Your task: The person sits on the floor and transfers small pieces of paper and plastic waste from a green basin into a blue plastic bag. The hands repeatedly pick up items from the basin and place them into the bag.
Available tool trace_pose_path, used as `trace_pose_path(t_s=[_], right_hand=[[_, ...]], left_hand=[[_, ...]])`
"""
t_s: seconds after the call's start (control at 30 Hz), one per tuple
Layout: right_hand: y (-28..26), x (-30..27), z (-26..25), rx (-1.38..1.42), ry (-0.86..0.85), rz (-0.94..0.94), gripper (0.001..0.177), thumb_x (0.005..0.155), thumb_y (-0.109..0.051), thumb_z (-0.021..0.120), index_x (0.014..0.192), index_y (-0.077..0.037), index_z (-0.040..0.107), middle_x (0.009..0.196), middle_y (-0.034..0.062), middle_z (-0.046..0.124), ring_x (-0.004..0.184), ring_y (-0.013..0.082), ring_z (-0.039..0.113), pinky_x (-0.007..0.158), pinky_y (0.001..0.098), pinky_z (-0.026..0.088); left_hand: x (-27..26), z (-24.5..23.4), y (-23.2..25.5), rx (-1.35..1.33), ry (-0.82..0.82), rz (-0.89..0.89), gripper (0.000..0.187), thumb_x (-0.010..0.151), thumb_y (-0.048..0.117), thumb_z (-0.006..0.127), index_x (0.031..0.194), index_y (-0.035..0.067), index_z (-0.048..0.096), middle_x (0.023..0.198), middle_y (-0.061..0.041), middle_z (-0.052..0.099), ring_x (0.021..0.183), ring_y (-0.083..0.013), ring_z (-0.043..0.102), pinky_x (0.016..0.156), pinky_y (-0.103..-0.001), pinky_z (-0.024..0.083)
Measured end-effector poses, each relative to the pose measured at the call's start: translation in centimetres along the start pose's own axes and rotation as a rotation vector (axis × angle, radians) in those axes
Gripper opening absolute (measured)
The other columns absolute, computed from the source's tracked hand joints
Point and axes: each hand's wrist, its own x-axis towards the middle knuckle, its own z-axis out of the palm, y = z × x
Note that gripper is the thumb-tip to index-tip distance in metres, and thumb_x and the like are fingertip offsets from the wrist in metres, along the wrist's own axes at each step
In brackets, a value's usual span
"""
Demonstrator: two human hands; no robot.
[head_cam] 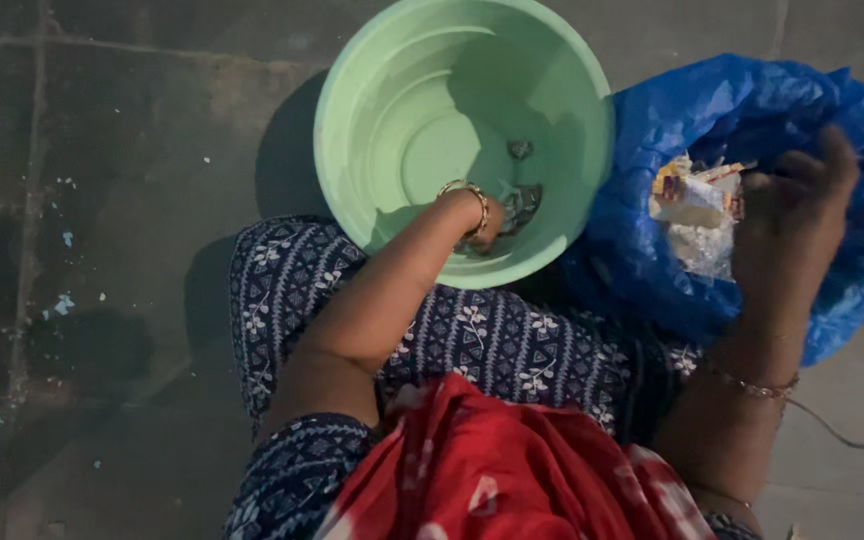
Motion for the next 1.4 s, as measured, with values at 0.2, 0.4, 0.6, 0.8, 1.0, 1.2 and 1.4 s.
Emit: trace_pose_path(t_s=[0.2,0.4,0.6,0.8,1.0,1.2,1.4], right_hand=[[-0.8,-0.1,0.2,-0.014,-0.045,-0.006,0.059,0.109,0.011,0.067,0.159,-0.001,0.038,0.13,0.0152,0.067,0.107,0.0168,0.069,0.097,0.0295,0.057],[-2.0,0.1,0.4,-0.022,-0.029,0.032,0.056,0.108,0.009,0.069,0.156,-0.001,0.042,0.127,0.0154,0.069,0.105,0.0164,0.068,0.095,0.0301,0.057],[-2.6,0.1,0.4,-0.018,-0.052,0.018,0.052,0.11,0.008,0.069,0.155,-0.001,0.043,0.128,0.0166,0.07,0.109,0.018,0.071,0.098,0.0314,0.058],[-3.1,0.3,0.4,-0.029,-0.044,-0.006,0.046,0.108,0.004,0.074,0.148,0.0,0.05,0.122,0.0166,0.072,0.107,0.019,0.073,0.096,0.032,0.059],[-4.0,0.5,0.4,-0.029,-0.014,0.013,0.031,0.105,0.001,0.078,0.133,0.002,0.064,0.121,0.0131,0.074,0.106,0.0192,0.073,0.093,0.0304,0.058],[-5.8,0.7,0.6,-0.004,0.023,0.019,0.025,0.104,0.0,0.08,0.126,0.0,0.068,0.118,0.0124,0.075,0.102,0.0179,0.073,0.089,0.0306,0.058],[-9.0,0.5,1.5,0.074,-0.047,0.019,0.02,0.097,-0.001,0.079,0.116,-0.001,0.072,0.11,0.0117,0.076,0.092,0.0157,0.074,0.08,0.0281,0.059]], left_hand=[[1.4,0.1,-0.9,-0.19,0.252,-0.029,0.031,0.071,0.013,0.079,0.101,0.004,0.078,0.106,-0.017,0.076,0.096,-0.0295,0.074,0.08,-0.042,0.059],[0.6,-0.8,-1.7,-0.501,0.554,-0.062,0.022,0.083,0.018,0.071,0.098,0.005,0.079,0.102,-0.022,0.076,0.093,-0.0333,0.075,0.083,-0.044,0.058],[-1.2,-0.7,0.4,-0.17,0.108,0.016,0.053,0.08,0.018,0.07,0.131,0.006,0.062,0.123,-0.018,0.069,0.107,-0.0318,0.068,0.086,-0.046,0.056],[-0.6,-0.5,0.4,-0.2,0.038,0.046,0.057,0.079,0.015,0.067,0.135,0.008,0.06,0.123,-0.016,0.068,0.106,-0.0311,0.071,0.086,-0.047,0.059],[0.9,-1.0,-2.0,-0.607,0.78,0.182,0.05,0.077,0.023,0.08,0.124,0.008,0.07,0.115,-0.016,0.073,0.104,-0.0305,0.071,0.09,-0.041,0.057],[-2.7,-3.2,-1.2,-1.486,0.691,0.382,0.039,0.083,0.015,0.083,0.118,0.002,0.071,0.104,-0.011,0.078,0.089,-0.0163,0.075,0.078,-0.032,0.063],[-5.4,-4.9,2.8,-1.674,0.573,0.646,0.025,0.086,0.004,0.08,0.109,0.002,0.071,0.094,-0.006,0.075,0.077,-0.0132,0.071,0.063,-0.027,0.062]])
